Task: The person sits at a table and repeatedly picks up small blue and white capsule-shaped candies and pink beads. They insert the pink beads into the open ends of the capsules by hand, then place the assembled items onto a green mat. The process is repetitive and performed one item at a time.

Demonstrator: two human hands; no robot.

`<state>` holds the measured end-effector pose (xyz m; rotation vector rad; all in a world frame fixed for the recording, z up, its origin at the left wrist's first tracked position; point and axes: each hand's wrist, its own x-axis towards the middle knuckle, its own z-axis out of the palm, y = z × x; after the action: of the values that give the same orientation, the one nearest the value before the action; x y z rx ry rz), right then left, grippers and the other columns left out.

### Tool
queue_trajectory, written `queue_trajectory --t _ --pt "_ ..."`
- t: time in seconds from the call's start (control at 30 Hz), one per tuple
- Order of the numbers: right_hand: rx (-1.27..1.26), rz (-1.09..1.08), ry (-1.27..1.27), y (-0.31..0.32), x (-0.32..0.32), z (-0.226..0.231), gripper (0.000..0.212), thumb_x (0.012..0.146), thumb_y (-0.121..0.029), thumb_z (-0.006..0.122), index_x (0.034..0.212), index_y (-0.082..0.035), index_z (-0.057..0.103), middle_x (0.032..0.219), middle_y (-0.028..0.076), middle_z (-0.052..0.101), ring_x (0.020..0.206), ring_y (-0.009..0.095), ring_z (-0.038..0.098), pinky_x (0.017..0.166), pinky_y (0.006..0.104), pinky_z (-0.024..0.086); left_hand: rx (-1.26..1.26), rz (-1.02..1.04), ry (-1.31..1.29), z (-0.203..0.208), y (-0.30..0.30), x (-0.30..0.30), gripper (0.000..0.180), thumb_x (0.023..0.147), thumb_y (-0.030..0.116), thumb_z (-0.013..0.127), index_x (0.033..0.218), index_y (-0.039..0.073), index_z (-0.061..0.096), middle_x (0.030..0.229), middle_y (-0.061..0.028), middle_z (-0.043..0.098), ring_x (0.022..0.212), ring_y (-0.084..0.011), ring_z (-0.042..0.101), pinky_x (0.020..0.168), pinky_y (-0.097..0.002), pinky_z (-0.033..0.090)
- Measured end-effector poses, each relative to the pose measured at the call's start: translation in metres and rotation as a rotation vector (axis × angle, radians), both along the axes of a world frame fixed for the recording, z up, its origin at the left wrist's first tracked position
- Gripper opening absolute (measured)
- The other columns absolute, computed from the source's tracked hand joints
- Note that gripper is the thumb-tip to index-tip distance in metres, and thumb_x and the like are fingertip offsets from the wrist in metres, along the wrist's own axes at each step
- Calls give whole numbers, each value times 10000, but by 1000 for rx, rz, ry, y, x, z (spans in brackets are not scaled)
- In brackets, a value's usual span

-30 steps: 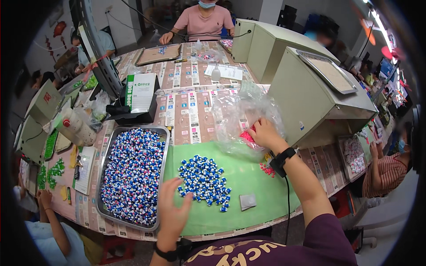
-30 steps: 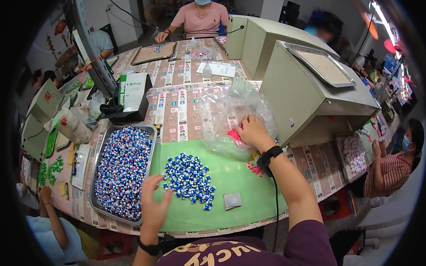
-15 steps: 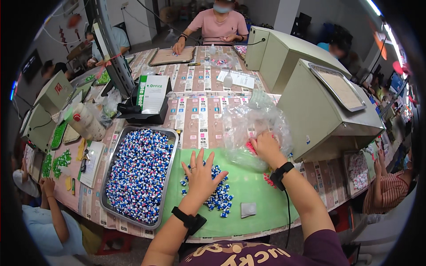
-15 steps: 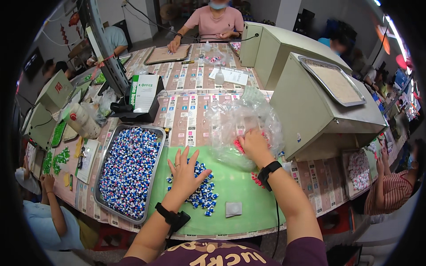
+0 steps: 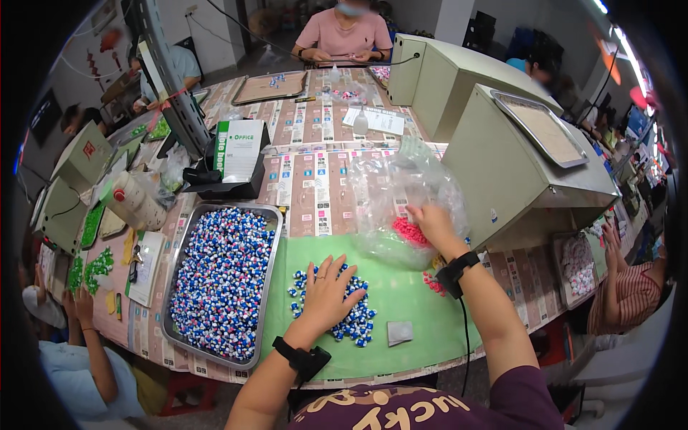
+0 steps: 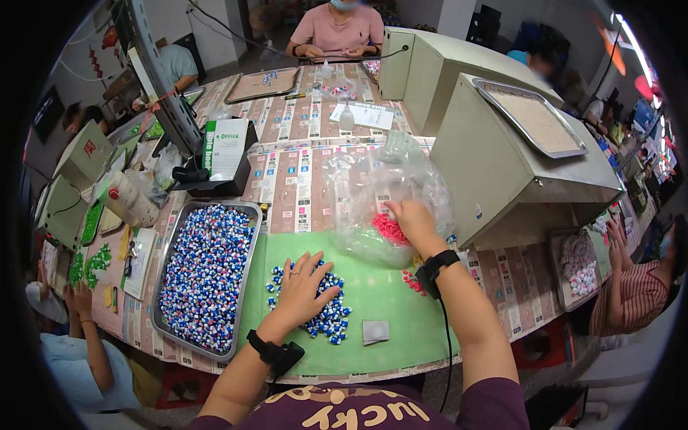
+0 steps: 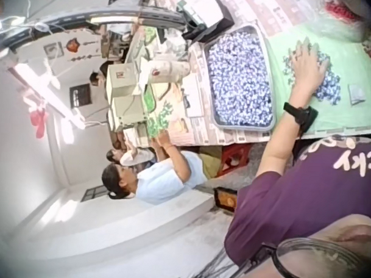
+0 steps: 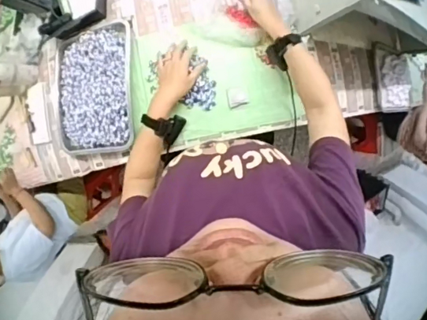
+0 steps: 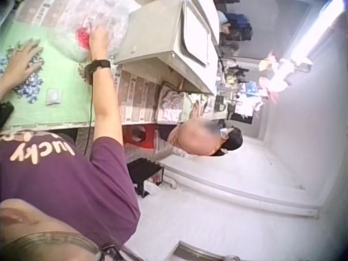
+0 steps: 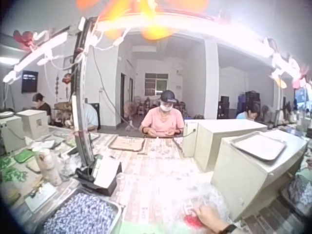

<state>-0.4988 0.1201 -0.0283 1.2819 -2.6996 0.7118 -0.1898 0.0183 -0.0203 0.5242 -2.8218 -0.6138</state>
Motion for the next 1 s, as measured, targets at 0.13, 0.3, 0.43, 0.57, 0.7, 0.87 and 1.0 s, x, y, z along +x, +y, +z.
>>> queue_trajectory --t 0.13,0.3,0.43,0.57,0.7,0.87,1.0 --pt "-55 -104 -474 9 -10 15 613 942 -570 521 805 8 670 669 168 644 532 262 611 507 399 470 108 -52 -3 10 9 13 555 896 397 643 1346 95 522 1477 -154 408 1411 -370 297 1163 -550 155" --pt "-244 -290 -1088 15 0 37 588 962 -607 463 780 -59 571 585 20 496 423 132 423 393 286 339 157 108 194 17 -8 31 589 886 333 681 1371 57 492 1493 -184 392 1415 -403 277 1164 -491 198" --pt "-614 -237 -1701 19 -11 34 460 984 -521 494 760 -120 469 592 -7 433 422 68 339 334 219 221 131 247 131 1 -22 40 659 898 444 640 1398 55 462 1515 -176 358 1434 -394 237 1143 -608 123" --pt "-996 -143 -2249 21 -27 17 327 997 -365 551 795 -119 473 617 2 441 441 49 343 321 175 198 115 183 76 -1 -15 39 674 898 448 642 1396 33 458 1506 -181 371 1436 -382 242 1156 -585 111" --pt "-1090 -274 -2229 13 -11 33 311 991 -327 566 770 -124 486 627 1 462 438 53 348 323 172 203 228 122 150 -7 -7 41 679 899 442 644 1395 21 454 1486 -194 399 1422 -390 273 1166 -551 127" --pt "-1104 -262 -2239 21 -13 40 389 972 -402 588 688 -164 472 592 -30 437 413 51 324 327 174 196 298 91 231 -5 -1 40 679 887 400 673 1395 11 446 1479 -214 405 1403 -413 301 1158 -506 210" --pt "-924 5 -2028 36 18 64 482 996 -469 516 617 -195 396 489 -66 303 368 46 232 331 200 144 315 83 230 -8 0 50 719 872 382 696 1418 12 412 1494 -227 378 1416 -415 279 1152 -482 244"
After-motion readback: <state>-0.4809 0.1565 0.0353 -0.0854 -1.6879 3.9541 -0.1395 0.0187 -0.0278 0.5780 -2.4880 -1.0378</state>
